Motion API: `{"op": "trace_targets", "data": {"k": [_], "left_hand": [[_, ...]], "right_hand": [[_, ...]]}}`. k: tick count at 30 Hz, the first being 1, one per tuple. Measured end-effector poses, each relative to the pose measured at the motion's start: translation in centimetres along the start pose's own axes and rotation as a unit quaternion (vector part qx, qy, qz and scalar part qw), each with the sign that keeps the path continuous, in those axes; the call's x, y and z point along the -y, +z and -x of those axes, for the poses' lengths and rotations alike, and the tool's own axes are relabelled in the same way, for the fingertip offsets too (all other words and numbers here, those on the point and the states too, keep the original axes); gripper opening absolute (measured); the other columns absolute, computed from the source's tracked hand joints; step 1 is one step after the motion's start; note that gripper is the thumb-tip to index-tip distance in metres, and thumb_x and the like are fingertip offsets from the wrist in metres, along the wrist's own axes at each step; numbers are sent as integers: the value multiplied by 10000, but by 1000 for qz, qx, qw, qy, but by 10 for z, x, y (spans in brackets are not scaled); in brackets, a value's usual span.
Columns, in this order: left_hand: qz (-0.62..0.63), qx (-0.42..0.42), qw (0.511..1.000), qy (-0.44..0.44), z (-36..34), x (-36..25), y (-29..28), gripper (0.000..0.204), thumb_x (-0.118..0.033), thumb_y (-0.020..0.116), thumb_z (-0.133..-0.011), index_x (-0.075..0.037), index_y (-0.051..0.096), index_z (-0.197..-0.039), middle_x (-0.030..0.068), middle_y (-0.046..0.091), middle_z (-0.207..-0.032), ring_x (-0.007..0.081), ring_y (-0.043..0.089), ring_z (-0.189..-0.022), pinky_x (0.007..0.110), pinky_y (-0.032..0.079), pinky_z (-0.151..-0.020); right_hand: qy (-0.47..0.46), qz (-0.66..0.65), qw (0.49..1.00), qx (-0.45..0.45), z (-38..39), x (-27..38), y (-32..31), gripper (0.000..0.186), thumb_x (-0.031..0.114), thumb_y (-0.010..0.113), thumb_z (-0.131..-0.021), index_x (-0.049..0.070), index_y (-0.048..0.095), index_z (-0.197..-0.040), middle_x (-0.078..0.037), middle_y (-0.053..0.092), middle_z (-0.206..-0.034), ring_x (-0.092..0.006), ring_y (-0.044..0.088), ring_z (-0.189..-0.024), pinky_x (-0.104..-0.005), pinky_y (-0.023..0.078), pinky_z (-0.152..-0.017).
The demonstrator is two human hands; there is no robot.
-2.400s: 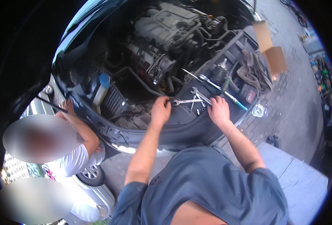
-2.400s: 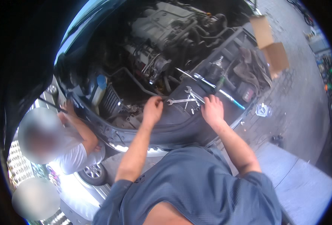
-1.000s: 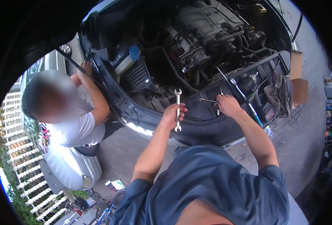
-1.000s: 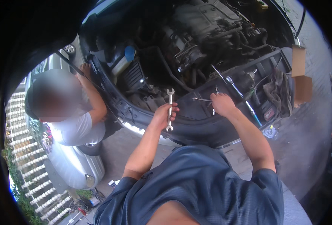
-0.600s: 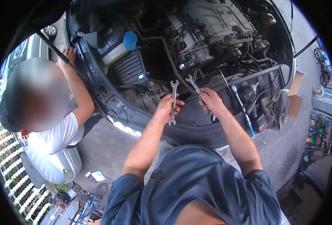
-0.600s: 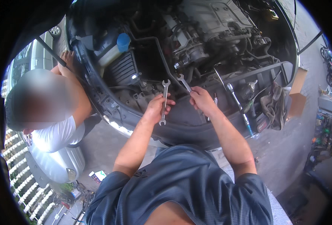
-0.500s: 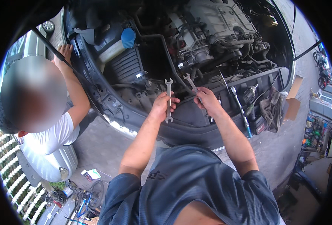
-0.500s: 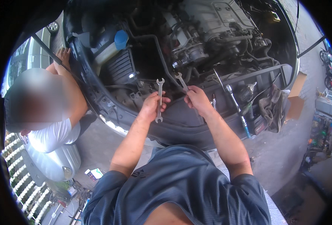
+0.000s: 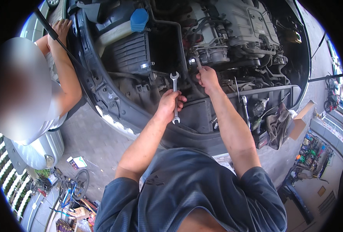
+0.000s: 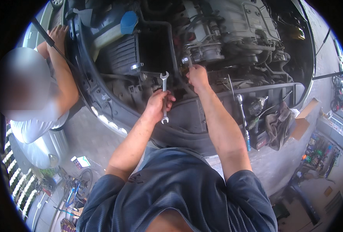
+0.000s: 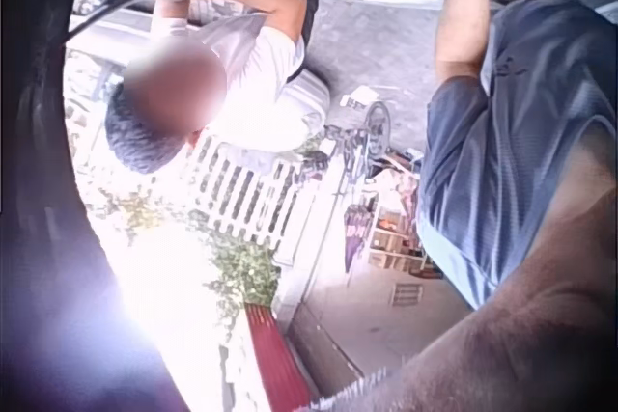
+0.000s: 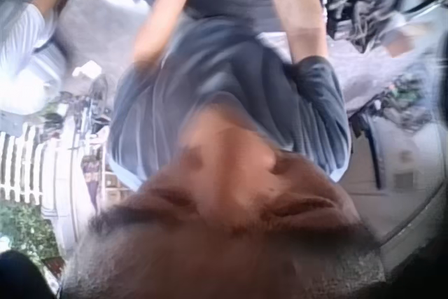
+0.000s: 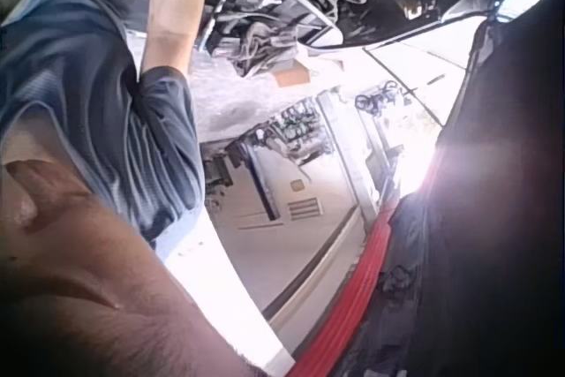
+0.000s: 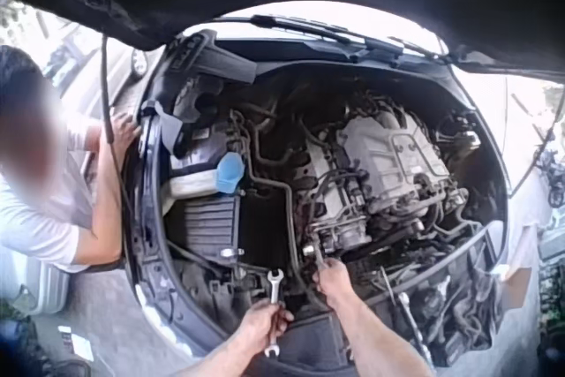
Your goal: The person works on a car engine with the hood open, using wrenches and sockets to tighten bolts and adjust components. Another person assists by holding the hood and observing the work.
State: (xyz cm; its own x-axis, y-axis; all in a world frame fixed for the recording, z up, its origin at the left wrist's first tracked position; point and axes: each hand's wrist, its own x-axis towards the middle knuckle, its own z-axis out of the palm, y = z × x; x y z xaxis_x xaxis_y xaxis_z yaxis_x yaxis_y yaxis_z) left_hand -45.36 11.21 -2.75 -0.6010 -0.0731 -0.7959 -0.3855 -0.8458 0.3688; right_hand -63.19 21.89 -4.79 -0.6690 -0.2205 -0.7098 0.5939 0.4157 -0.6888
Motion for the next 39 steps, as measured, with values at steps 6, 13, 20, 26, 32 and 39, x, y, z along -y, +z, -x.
{"op": "trace_targets", "data": {"k": [6, 13, 20, 26, 32, 39], "left_hand": [[-5, -4, 1000, -11, -5, -1, 3, 129, -143, 454, -1008, -63, 552, -1034, 113, 671, -809, 158, 533, -561, 285, 409, -508], [-9, 18, 1000, -14, -5, -10, 27, 191, -133, 435, -1014, -50, 524, -1162, 117, 675, -832, 159, 537, -558, 285, 406, -493], [-55, 1, 997, 49, 1, -15, 34, 266, -99, 379, -1013, -34, 459, -1259, 134, 677, -893, 153, 527, -527, 278, 394, -451], [-12, -6, 1000, 12, 7, -15, 23, 192, -121, 404, -1019, -41, 523, -1146, 143, 675, -819, 169, 552, -531, 285, 409, -457], [6, 49, 999, 15, 3, -18, 63, 233, -240, 442, -1058, -57, 551, -965, 126, 672, -741, 193, 607, -585, 312, 476, -550], [188, 1, 982, 18, -82, -4, 85, 261, -244, 458, -1050, -65, 608, -932, 49, 662, -898, 187, 627, -840, 345, 512, -756]], "right_hand": [[20, 47, 999, 18, -9, 10, -8, 265, 192, 532, -986, -11, 638, -1118, -44, 585, -702, -114, 476, -485, -271, 338, -414], [26, 52, 998, 28, -25, 13, -3, 214, 170, 518, -978, 3, 645, -1017, -49, 600, -689, -119, 468, -455, -280, 319, -393], [49, 14, 999, 18, -27, 12, -3, 210, 168, 517, -983, 17, 633, -1070, -48, 597, -680, -111, 461, -463, -272, 299, -387], [60, 52, 995, 58, -37, 17, -16, 181, 185, 531, -986, 29, 620, -1011, -55, 595, -670, -126, 461, -441, -288, 298, -373], [21, 21, 999, 30, -34, 5, -8, 269, 146, 521, -959, -16, 593, -1161, -96, 655, -768, -148, 562, -522, -313, 413, -444], [-67, 55, 996, -7, 1, 3, -3, 441, 406, 584, -999, -25, 563, -1091, -107, 638, -959, -170, 607, -799, -330, 503, -741]]}}
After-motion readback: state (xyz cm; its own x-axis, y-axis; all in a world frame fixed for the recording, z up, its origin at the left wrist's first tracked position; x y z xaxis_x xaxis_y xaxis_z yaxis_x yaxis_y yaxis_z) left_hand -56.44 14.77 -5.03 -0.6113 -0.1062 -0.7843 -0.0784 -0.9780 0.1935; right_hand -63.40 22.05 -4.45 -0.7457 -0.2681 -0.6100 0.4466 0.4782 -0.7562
